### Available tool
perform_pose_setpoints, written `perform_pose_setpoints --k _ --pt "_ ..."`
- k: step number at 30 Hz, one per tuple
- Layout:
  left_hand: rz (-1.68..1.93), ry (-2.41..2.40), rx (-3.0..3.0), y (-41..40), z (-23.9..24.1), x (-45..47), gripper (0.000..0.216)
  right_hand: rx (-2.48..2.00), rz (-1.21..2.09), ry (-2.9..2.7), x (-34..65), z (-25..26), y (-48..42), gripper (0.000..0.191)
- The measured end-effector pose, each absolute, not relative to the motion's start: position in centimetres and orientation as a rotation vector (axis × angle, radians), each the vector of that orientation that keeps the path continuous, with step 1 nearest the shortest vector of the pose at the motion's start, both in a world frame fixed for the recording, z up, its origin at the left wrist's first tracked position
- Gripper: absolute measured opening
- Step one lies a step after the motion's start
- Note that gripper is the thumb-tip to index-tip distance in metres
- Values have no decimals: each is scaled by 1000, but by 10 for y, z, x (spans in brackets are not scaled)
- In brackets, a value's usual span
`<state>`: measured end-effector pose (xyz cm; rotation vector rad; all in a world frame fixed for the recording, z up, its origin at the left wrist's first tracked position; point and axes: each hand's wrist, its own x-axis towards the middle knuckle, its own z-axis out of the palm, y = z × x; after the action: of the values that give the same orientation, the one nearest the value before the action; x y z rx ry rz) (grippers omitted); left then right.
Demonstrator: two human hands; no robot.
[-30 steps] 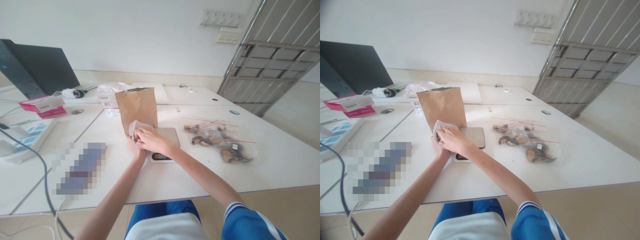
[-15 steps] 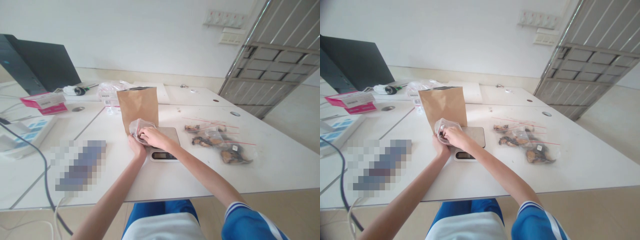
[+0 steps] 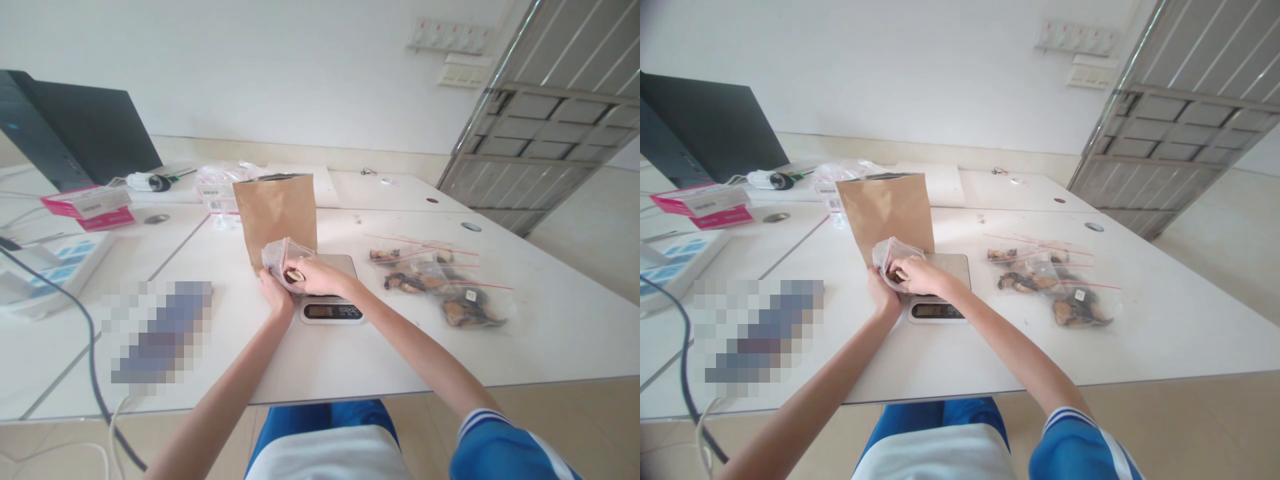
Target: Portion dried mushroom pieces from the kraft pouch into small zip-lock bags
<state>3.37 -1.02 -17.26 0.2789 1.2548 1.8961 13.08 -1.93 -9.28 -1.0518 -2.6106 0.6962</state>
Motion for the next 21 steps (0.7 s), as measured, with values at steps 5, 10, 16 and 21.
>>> perform_pose_setpoints --k 5,10,16,21 --pt "1880 1224 234 -8 -170 32 24 -1124 762 -2394 130 -96 -20 27" --pt "1847 1110 171 -8 -167 32 24 -1125 713 -2237 129 -91 -17 30" --pt "1794 996 126 -12 -159 34 29 -1051 752 -2051 132 -77 -11 27" --pt "1772 975 95 -17 -153 34 36 -913 839 -1917 134 -82 6 24"
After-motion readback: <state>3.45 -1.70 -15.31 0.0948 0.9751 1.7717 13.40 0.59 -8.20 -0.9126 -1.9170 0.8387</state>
